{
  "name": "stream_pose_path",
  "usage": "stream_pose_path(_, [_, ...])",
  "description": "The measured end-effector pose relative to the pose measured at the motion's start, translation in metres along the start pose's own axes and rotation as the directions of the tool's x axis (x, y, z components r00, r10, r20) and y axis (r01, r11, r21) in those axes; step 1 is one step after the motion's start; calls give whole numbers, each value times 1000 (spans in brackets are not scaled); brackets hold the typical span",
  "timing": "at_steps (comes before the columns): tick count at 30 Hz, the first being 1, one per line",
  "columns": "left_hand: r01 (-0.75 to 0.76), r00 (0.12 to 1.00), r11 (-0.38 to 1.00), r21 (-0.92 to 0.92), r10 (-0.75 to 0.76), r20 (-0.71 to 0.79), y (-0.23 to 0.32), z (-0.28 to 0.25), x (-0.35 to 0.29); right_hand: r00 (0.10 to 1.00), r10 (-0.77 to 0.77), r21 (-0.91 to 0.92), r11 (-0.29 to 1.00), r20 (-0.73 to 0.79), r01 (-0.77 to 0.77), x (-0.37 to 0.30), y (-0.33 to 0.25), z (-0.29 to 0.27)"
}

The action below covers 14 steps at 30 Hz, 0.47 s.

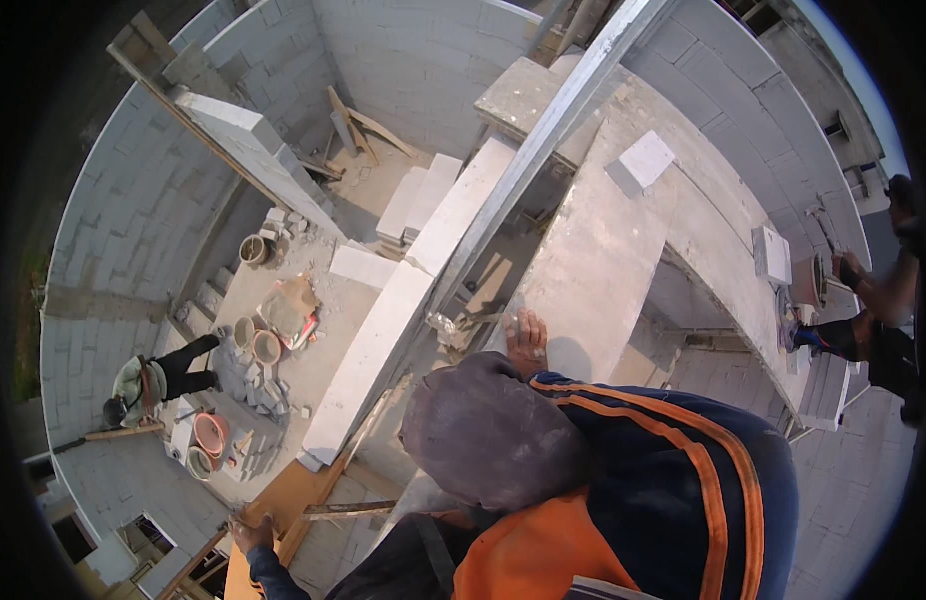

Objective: The person assembles a metal scaffolding structure on a construction site. They position metal poles, secure them with pliers, and walk along wooden planks to reach different sections.

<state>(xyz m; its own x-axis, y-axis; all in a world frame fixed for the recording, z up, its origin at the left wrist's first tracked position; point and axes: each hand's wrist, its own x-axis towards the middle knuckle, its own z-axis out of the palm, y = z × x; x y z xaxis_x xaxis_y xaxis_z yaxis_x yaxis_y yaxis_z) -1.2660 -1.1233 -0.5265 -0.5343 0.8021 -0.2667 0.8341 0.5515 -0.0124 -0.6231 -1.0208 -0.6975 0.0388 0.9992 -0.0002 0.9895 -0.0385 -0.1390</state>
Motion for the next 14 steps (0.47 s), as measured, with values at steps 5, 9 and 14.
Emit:
stream_pose_path(5, [35, 999, 999, -16, -35, 4, -6, 4, 6, 1000, -1, 13, 1000, -4, 1, -3, -5, -4])
stream_pose_path(9, [71, 997, 997, 20, -71, 0, -8, 5, 15, 999, 33, 43, 999, 5, -33, -4, -9, -3])
stream_pose_path(14, [88, 972, 960, 265, -141, 188, -1, 2, 27, 998, 47, 89, 995, 40, -51, -3, -10, -20])
